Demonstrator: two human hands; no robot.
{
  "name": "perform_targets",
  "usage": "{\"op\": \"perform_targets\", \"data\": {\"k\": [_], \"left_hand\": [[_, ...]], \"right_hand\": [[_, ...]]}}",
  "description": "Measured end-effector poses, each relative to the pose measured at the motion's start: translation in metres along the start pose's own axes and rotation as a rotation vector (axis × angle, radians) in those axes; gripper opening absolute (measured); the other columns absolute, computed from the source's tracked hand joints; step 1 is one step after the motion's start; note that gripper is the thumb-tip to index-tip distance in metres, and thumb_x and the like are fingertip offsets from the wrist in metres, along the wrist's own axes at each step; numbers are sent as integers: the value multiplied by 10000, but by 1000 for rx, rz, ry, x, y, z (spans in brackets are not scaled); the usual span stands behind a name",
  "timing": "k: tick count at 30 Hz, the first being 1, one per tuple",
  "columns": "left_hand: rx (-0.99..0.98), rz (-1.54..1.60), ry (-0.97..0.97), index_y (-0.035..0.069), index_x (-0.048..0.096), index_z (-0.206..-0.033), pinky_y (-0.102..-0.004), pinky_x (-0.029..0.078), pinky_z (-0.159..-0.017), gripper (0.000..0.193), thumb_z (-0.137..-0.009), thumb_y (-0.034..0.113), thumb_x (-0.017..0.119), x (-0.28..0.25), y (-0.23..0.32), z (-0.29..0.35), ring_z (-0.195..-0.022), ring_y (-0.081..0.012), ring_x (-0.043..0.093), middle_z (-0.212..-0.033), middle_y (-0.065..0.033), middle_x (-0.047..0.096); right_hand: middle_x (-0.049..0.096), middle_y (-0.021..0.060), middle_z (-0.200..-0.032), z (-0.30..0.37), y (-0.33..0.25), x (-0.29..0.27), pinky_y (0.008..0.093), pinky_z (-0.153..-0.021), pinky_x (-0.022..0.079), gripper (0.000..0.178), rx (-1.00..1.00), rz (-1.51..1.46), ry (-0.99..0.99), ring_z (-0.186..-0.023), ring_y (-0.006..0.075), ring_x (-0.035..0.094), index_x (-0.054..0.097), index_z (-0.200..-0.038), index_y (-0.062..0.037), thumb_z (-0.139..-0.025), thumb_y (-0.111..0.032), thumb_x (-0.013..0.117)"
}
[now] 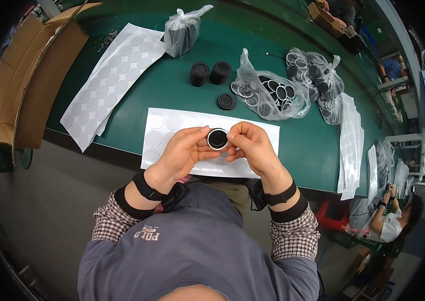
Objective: Applying adhesive labels to black circular electronic components on an assembly line.
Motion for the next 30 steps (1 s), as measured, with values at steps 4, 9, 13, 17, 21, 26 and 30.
{"op": "perform_targets", "data": {"k": [4, 9, 13, 17, 21, 26, 30], "left_hand": [[27, -31, -1, -28, 562, -986, -283, 506, -729, 281, -885, 219, 475, -1, 0, 1, -846, -191, 619, -915, -128, 620], [50, -64, 17, -35, 561, -988, -267, 509, -710, 263, -877, 194, 498, -3, 2, 3, -829, -180, 620, -902, -115, 621], [62, -66, 32, -34, 565, -988, -262, 512, -693, 242, -868, 169, 514, -4, 2, 6, -828, -174, 620, -900, -105, 620], [69, -68, 31, -27, 573, -985, -261, 513, -684, 232, -866, 165, 518, -6, 1, 6, -829, -173, 621, -899, -101, 620], [71, -62, 38, -24, 575, -989, -258, 513, -680, 232, -864, 163, 519, -6, 2, 7, -829, -176, 623, -898, -100, 620], [75, -64, 49, -30, 573, -990, -256, 513, -679, 231, -862, 156, 520, -7, 3, 8, -819, -178, 625, -901, -100, 619], [71, -80, 57, -34, 571, -988, -254, 512, -676, 226, -861, 147, 520, -9, 1, 7, -821, -185, 627, -902, -97, 616]], "right_hand": [[541, 46, -683, 0, 0, 2, 245, -503, 512, 148, -5, -4, 7, -567, 106, 546, 517, -827, -13, -833, -155, 556], [537, 45, -677, -1, 1, 3, 241, -488, 506, 145, -5, -6, 11, -562, 106, 545, 512, -815, -9, -834, -146, 551], [536, 46, -675, -2, 4, 4, 238, -481, 503, 139, 5, -28, 1, -557, 107, 545, 509, -807, -10, -834, -140, 550], [534, 45, -668, -3, 5, 5, 234, -473, 500, 136, 4, -22, 5, -555, 107, 546, 508, -804, -10, -835, -136, 549], [533, 43, -660, -4, 7, 6, 232, -469, 499, 132, 6, -19, 0, -553, 108, 549, 507, -801, -9, -835, -130, 547], [532, 41, -655, -5, 7, 6, 232, -464, 497, 128, 4, -19, 0, -552, 107, 551, 507, -799, -7, -835, -123, 544], [534, 38, -665, -6, 9, 6, 217, -459, 487, 130, 13, -31, -5, -548, 84, 526, 521, -812, 0, -818, -119, 572]]}}
Point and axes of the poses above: each hand's wrist, its own z-axis away from the middle knuckle, its own x-axis out of the palm, y = z × x, the point moved 10 cm from there along -z, towards the middle knuckle
